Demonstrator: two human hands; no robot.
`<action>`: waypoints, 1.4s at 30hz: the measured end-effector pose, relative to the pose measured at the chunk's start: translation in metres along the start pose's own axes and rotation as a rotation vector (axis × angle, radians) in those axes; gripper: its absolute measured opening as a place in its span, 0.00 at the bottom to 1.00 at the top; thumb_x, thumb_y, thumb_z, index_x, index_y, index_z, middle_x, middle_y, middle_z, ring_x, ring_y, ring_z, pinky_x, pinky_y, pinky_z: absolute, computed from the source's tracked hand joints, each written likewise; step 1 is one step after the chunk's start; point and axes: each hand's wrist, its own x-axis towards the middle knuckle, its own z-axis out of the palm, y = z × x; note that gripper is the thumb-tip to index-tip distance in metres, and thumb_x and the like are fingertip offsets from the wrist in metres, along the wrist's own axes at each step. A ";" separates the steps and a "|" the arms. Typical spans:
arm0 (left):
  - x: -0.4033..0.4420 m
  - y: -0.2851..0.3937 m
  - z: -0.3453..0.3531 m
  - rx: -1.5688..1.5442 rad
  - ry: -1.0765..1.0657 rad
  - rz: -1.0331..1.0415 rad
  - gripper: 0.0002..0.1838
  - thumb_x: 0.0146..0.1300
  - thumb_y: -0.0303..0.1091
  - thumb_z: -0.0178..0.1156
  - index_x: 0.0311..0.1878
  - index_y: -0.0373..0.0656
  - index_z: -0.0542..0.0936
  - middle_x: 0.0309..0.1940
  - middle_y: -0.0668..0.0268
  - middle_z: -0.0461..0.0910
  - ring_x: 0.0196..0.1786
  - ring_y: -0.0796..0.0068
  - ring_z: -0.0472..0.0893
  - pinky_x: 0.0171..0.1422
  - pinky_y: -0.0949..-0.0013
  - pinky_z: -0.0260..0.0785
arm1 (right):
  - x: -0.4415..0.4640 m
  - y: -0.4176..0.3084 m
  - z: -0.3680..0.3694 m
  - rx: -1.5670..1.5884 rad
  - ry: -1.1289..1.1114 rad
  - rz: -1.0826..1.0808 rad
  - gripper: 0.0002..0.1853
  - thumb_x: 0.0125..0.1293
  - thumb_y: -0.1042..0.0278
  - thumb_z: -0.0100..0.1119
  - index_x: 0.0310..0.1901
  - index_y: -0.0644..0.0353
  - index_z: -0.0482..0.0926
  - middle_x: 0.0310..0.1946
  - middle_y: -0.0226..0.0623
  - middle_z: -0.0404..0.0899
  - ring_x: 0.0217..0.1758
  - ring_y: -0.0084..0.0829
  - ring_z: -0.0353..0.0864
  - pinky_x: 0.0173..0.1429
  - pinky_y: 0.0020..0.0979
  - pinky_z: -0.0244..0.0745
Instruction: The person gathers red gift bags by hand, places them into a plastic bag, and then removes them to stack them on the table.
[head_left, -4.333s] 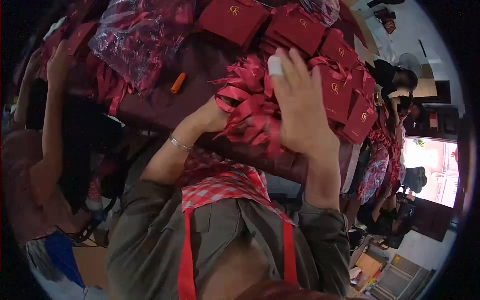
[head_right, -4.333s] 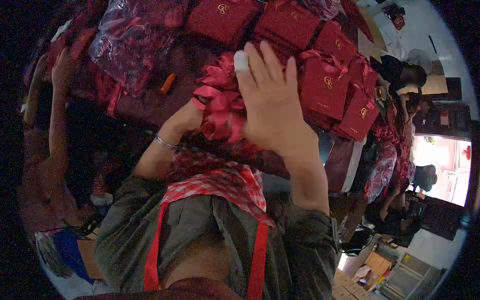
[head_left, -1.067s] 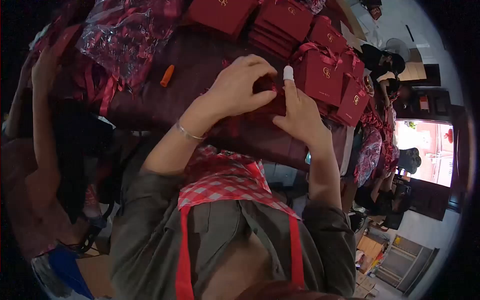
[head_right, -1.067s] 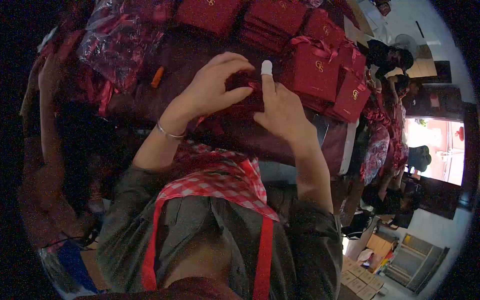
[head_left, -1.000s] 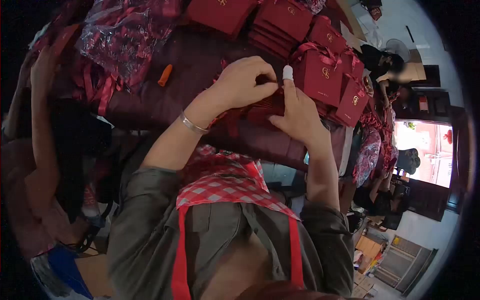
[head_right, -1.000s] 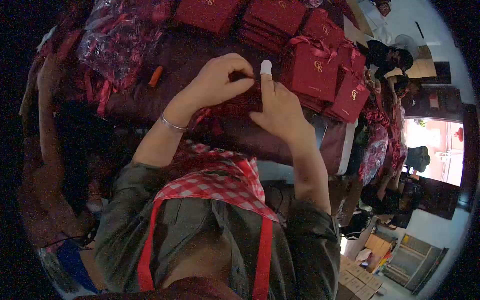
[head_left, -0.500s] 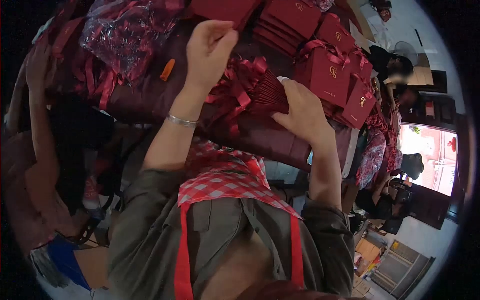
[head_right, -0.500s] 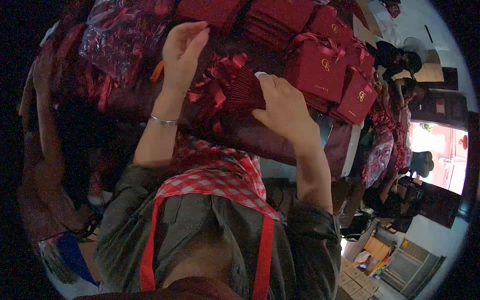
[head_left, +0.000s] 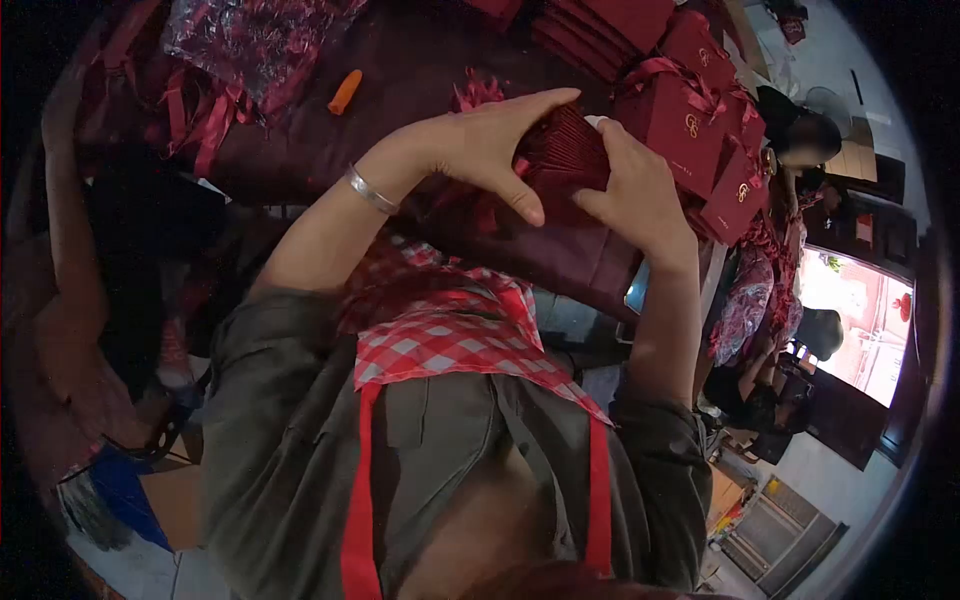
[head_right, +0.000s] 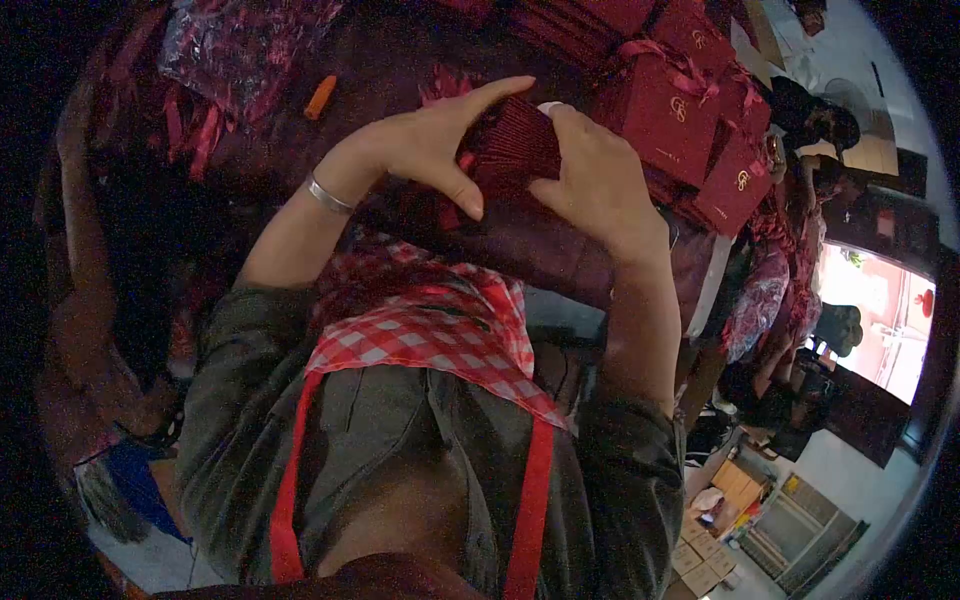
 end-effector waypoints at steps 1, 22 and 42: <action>-0.005 -0.001 0.004 0.001 -0.004 0.000 0.60 0.34 0.49 0.78 0.70 0.42 0.55 0.56 0.53 0.72 0.63 0.57 0.70 0.67 0.61 0.60 | 0.000 0.001 0.000 0.002 0.003 0.003 0.34 0.42 0.66 0.67 0.55 0.64 0.67 0.45 0.48 0.76 0.50 0.49 0.76 0.52 0.43 0.72; -0.065 0.024 0.026 0.602 0.195 0.057 0.24 0.37 0.25 0.65 0.44 0.47 0.74 0.43 0.67 0.77 0.51 0.68 0.75 0.58 0.53 0.58 | -0.044 -0.053 0.018 -0.169 0.074 -0.229 0.14 0.49 0.68 0.55 0.40 0.58 0.76 0.30 0.32 0.71 0.34 0.31 0.73 0.36 0.31 0.74; -0.046 0.021 -0.008 0.869 -0.297 -0.409 0.34 0.48 0.39 0.65 0.61 0.46 0.68 0.38 0.61 0.78 0.49 0.61 0.76 0.50 0.56 0.59 | -0.001 -0.020 -0.006 -0.051 -0.129 -0.262 0.31 0.42 0.71 0.66 0.52 0.61 0.70 0.38 0.42 0.78 0.44 0.42 0.78 0.44 0.40 0.76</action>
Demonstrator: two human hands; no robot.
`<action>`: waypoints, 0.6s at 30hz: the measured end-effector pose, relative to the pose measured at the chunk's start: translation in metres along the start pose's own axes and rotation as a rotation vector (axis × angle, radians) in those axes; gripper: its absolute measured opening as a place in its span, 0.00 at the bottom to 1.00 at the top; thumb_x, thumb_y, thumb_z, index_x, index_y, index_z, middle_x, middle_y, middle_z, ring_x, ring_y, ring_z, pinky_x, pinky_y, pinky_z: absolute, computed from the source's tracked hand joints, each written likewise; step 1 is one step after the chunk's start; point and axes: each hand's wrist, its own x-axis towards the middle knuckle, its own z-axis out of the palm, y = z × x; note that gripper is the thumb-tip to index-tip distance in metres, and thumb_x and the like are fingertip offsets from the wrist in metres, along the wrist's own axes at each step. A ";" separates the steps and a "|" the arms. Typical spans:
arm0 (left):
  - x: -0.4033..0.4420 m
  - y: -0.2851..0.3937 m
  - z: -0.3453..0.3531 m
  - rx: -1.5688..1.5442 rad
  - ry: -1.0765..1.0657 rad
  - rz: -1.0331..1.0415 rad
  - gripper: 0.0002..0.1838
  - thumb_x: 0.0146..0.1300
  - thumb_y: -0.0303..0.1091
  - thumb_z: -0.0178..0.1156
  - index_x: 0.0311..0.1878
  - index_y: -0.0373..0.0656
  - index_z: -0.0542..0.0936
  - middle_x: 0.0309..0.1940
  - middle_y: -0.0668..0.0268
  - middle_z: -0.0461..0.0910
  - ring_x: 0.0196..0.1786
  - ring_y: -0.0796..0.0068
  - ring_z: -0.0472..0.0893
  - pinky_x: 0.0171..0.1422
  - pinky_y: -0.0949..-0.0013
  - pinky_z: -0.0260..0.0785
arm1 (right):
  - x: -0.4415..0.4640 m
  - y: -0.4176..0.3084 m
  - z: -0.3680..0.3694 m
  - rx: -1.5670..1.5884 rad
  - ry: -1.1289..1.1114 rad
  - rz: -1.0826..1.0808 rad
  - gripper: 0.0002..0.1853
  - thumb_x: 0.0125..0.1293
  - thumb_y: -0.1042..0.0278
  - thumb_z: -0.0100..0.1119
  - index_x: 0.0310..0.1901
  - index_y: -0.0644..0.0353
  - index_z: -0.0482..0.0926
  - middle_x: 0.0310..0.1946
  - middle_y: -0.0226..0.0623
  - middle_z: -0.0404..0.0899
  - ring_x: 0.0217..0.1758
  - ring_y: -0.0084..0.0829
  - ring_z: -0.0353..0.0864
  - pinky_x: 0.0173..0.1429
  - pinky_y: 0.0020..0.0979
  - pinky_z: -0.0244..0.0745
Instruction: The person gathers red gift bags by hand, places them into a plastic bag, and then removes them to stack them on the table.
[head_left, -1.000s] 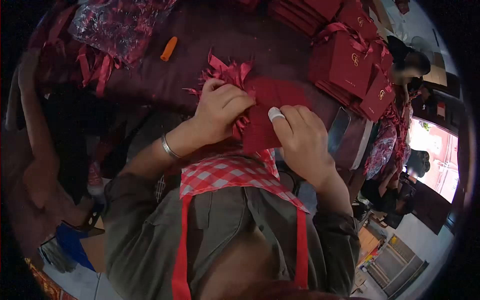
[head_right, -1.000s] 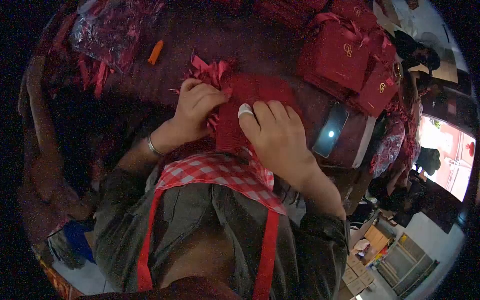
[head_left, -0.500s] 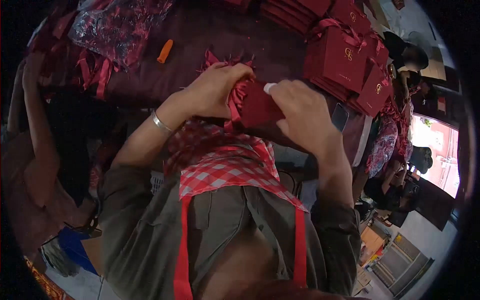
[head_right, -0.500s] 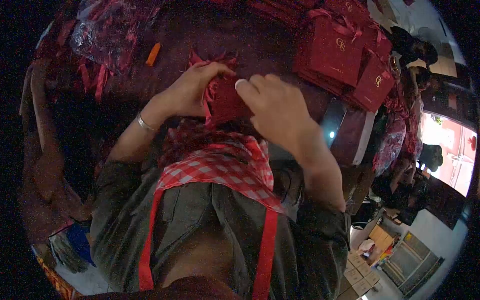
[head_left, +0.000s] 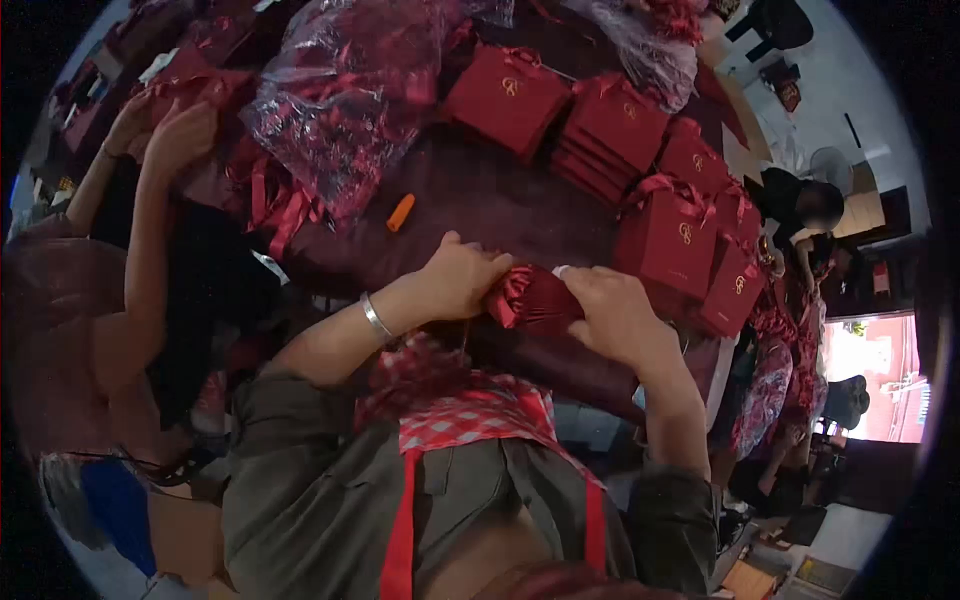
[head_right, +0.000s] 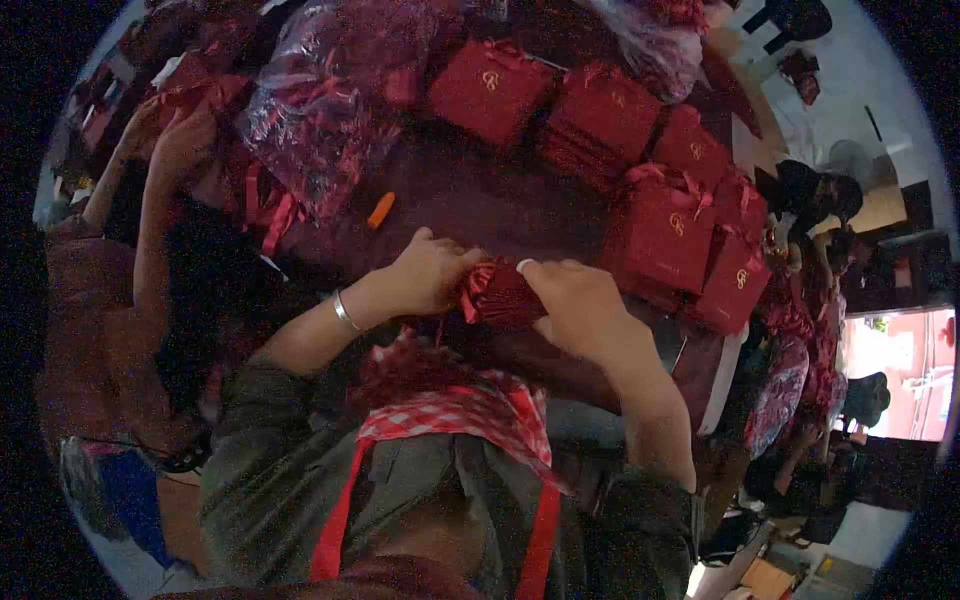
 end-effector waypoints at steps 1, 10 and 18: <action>-0.001 -0.004 -0.011 0.018 0.027 -0.004 0.34 0.48 0.39 0.65 0.61 0.46 0.68 0.38 0.61 0.78 0.49 0.61 0.76 0.50 0.56 0.59 | 0.002 -0.002 -0.008 -0.024 0.017 -0.014 0.31 0.42 0.71 0.66 0.52 0.61 0.70 0.38 0.42 0.78 0.44 0.42 0.78 0.44 0.40 0.76; -0.003 -0.049 0.007 -0.439 0.254 0.147 0.25 0.45 0.35 0.67 0.50 0.40 0.76 0.45 0.57 0.77 0.52 0.54 0.74 0.55 0.57 0.68 | 0.023 0.006 -0.003 0.026 -0.040 0.106 0.29 0.43 0.70 0.66 0.51 0.62 0.71 0.37 0.44 0.78 0.44 0.45 0.77 0.46 0.42 0.74; -0.047 -0.043 0.000 -0.495 0.649 0.044 0.31 0.44 0.36 0.68 0.55 0.39 0.72 0.51 0.55 0.74 0.55 0.52 0.73 0.60 0.58 0.65 | 0.022 0.005 0.002 0.020 0.039 0.115 0.31 0.38 0.70 0.64 0.51 0.65 0.71 0.41 0.52 0.78 0.44 0.50 0.78 0.49 0.44 0.73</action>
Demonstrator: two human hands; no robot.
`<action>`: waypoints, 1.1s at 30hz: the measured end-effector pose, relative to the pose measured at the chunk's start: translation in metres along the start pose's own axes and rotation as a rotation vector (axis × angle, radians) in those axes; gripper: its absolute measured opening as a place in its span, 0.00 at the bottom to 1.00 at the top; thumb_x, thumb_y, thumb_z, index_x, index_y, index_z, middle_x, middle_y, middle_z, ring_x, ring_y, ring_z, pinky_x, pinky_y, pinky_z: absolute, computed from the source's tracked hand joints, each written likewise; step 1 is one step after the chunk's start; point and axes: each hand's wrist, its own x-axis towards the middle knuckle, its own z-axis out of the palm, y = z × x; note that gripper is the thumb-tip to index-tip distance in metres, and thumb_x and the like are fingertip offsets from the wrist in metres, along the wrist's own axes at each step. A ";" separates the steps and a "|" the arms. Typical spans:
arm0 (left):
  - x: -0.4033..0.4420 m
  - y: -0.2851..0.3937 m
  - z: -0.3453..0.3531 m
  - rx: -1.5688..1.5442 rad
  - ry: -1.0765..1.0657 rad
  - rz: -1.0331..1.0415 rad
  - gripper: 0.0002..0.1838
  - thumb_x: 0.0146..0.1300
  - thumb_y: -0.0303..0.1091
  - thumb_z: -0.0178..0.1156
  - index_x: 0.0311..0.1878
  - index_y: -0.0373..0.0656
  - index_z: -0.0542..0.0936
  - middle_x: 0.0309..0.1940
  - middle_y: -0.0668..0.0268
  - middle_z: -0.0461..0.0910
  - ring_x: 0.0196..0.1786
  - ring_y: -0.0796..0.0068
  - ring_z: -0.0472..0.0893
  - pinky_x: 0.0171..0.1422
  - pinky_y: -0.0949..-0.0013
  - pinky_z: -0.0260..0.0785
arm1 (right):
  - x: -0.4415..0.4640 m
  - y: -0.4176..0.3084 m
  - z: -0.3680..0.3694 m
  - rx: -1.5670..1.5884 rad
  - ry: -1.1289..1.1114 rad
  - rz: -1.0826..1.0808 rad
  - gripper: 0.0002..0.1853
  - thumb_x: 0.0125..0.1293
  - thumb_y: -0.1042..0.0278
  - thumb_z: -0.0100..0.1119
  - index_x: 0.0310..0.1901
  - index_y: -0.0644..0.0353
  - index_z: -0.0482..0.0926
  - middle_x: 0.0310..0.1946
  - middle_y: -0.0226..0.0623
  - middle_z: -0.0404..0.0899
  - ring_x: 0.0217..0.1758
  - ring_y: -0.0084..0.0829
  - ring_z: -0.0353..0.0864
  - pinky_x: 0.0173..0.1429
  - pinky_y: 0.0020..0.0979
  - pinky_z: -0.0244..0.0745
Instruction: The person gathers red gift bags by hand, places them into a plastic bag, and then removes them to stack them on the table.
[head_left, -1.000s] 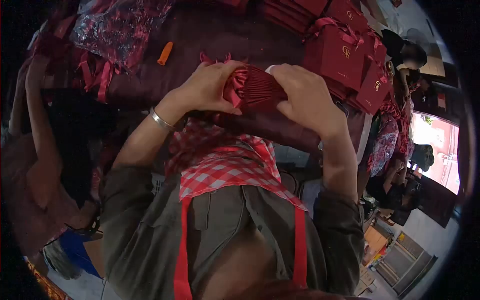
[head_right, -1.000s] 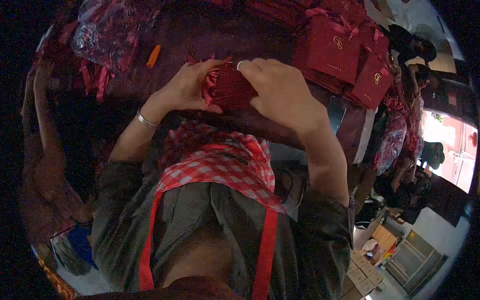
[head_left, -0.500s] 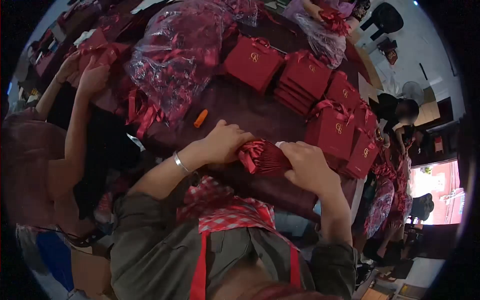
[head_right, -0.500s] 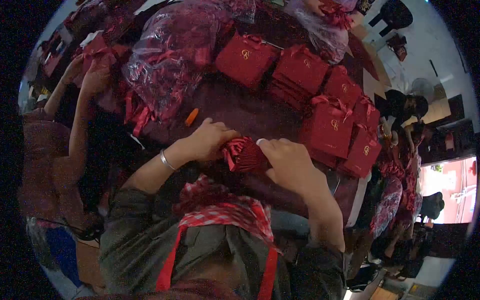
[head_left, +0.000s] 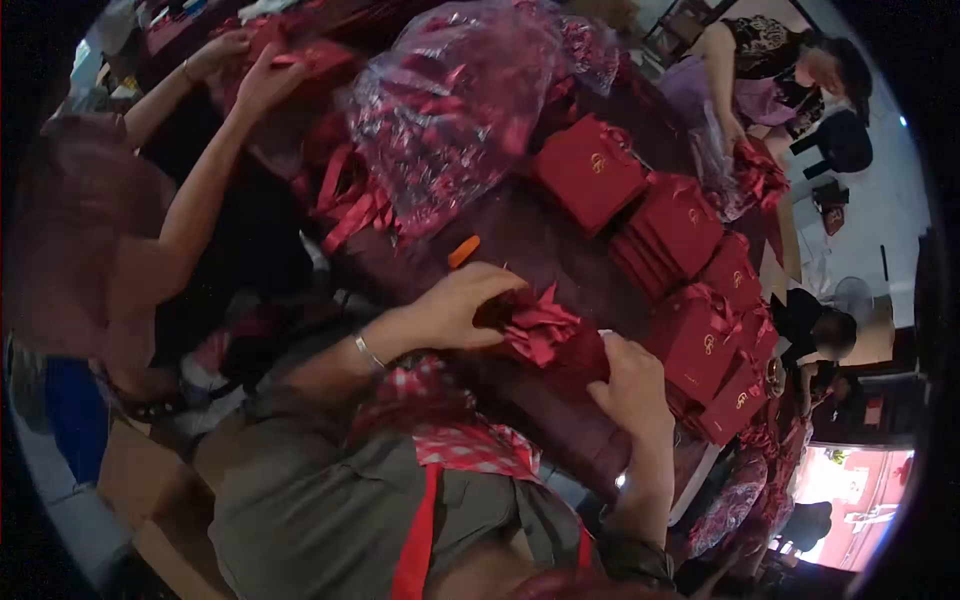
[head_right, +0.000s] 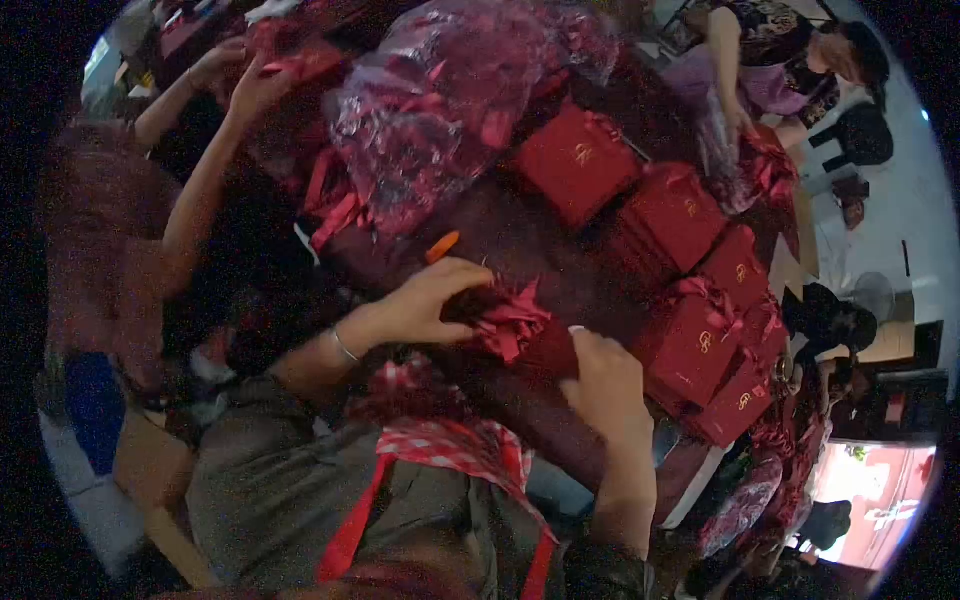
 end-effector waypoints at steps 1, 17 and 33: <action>-0.015 -0.004 -0.001 -0.007 0.094 -0.032 0.30 0.46 0.36 0.67 0.55 0.39 0.73 0.51 0.55 0.75 0.55 0.53 0.73 0.60 0.58 0.65 | -0.001 -0.001 0.001 -0.002 -0.001 0.002 0.31 0.38 0.70 0.64 0.51 0.65 0.71 0.41 0.52 0.77 0.45 0.50 0.77 0.50 0.44 0.73; -0.078 -0.069 0.009 0.765 0.426 0.030 0.10 0.56 0.37 0.59 0.42 0.53 0.81 0.46 0.73 0.80 0.54 0.72 0.75 0.59 0.60 0.60 | 0.000 0.003 0.002 -0.078 -0.083 0.234 0.36 0.47 0.70 0.62 0.62 0.61 0.64 0.45 0.55 0.78 0.48 0.52 0.78 0.53 0.42 0.72; -0.077 -0.076 0.012 0.811 0.441 0.018 0.11 0.56 0.37 0.56 0.42 0.55 0.81 0.50 0.75 0.79 0.56 0.74 0.75 0.61 0.57 0.58 | 0.005 -0.015 -0.005 -0.012 -0.135 0.318 0.34 0.47 0.66 0.64 0.59 0.60 0.65 0.43 0.54 0.78 0.47 0.53 0.77 0.51 0.44 0.71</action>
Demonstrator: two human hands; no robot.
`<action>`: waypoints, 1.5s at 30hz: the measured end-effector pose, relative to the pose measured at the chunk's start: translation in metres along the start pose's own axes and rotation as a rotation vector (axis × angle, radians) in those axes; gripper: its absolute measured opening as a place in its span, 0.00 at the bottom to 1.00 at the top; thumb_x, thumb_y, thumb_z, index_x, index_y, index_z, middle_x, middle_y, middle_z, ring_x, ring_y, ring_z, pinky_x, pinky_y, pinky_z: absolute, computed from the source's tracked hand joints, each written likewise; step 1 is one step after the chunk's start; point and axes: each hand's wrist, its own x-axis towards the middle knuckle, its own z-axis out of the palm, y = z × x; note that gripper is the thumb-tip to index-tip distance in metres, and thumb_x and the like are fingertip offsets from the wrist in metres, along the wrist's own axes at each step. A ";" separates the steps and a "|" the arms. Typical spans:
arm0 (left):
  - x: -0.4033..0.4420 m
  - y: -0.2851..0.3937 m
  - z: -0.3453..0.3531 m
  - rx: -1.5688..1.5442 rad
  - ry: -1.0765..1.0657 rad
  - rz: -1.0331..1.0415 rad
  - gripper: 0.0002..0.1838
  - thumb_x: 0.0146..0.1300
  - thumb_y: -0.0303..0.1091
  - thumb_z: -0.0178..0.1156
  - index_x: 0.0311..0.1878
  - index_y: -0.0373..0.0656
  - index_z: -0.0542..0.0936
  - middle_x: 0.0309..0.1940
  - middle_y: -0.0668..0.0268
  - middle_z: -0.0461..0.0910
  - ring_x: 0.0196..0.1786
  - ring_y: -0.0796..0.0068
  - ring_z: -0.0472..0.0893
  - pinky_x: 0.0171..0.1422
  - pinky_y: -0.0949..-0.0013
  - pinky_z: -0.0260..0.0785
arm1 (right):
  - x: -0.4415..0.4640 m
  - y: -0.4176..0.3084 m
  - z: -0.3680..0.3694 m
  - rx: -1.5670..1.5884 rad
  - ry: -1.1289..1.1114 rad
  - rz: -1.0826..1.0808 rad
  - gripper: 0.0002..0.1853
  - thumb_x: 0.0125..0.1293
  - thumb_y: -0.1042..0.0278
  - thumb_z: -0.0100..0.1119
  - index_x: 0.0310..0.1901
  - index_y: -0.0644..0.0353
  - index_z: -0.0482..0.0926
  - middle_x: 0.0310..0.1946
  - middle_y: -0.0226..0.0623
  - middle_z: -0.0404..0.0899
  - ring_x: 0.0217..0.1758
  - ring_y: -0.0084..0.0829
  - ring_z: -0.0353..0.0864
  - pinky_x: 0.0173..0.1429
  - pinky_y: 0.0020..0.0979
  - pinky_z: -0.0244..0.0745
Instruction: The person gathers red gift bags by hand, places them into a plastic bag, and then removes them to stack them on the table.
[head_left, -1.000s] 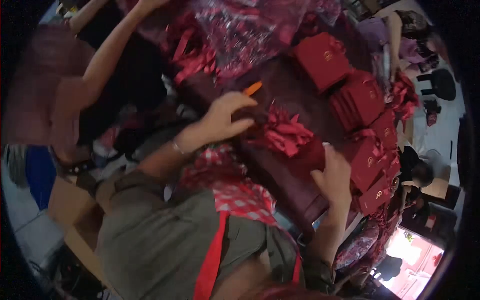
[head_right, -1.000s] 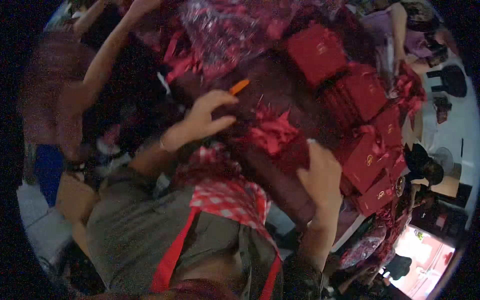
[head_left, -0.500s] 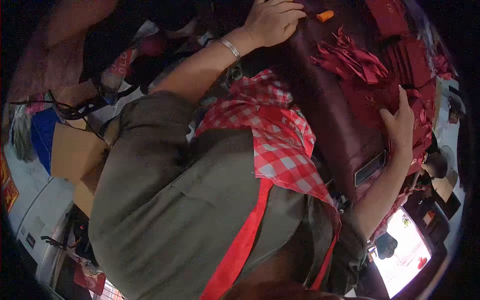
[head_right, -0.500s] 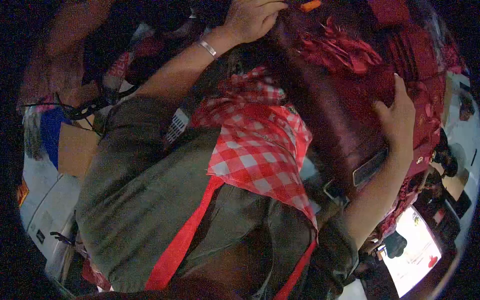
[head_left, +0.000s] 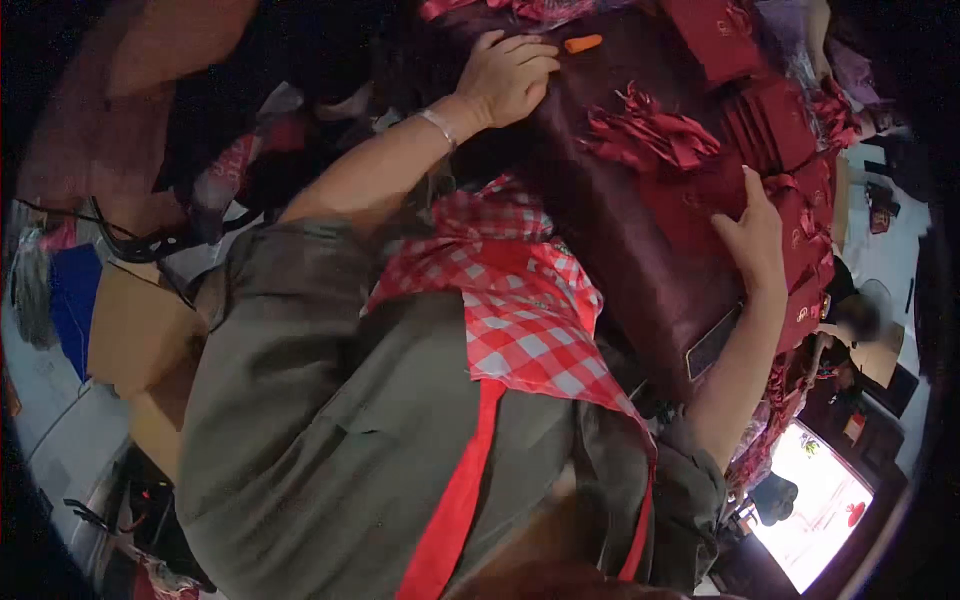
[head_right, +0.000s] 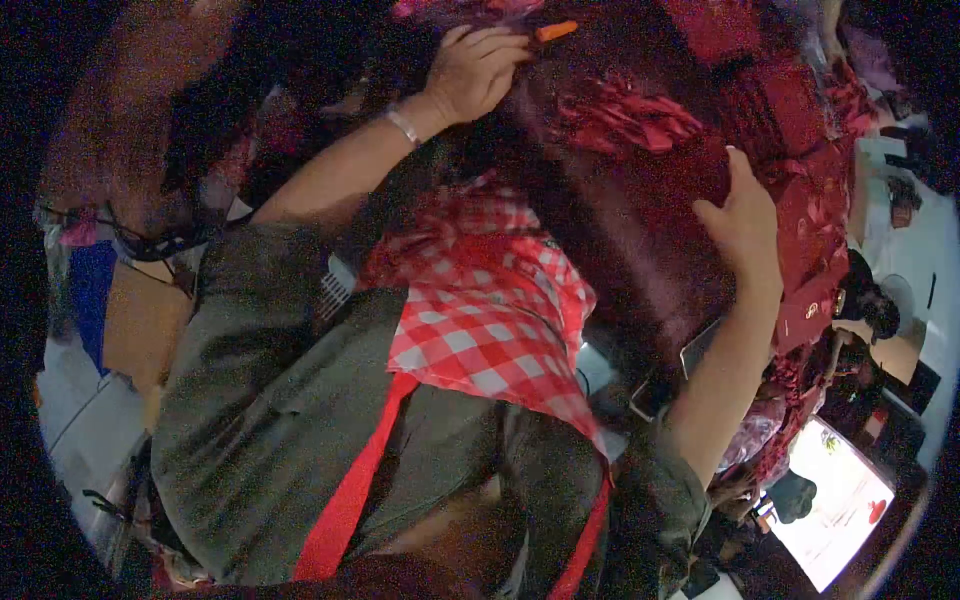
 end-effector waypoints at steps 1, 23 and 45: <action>0.001 -0.001 0.000 -0.008 -0.012 -0.006 0.11 0.55 0.37 0.56 0.42 0.54 0.81 0.50 0.74 0.79 0.56 0.74 0.74 0.62 0.58 0.57 | 0.004 0.011 0.008 -0.027 0.102 -0.165 0.33 0.47 0.66 0.64 0.58 0.58 0.66 0.43 0.54 0.78 0.48 0.53 0.76 0.51 0.45 0.71; 0.004 0.005 -0.011 -0.083 -0.088 -0.035 0.11 0.61 0.33 0.51 0.43 0.44 0.79 0.51 0.65 0.78 0.59 0.61 0.73 0.64 0.54 0.54 | 0.000 0.016 0.013 0.001 0.206 -0.185 0.31 0.45 0.66 0.64 0.54 0.60 0.68 0.42 0.51 0.78 0.48 0.51 0.76 0.52 0.46 0.71; 0.004 0.006 -0.014 -0.057 -0.004 0.006 0.11 0.56 0.32 0.54 0.42 0.47 0.79 0.50 0.68 0.78 0.57 0.66 0.74 0.62 0.57 0.55 | -0.001 0.017 0.014 -0.003 0.231 -0.226 0.26 0.46 0.64 0.64 0.49 0.60 0.67 0.41 0.50 0.77 0.47 0.51 0.76 0.50 0.46 0.72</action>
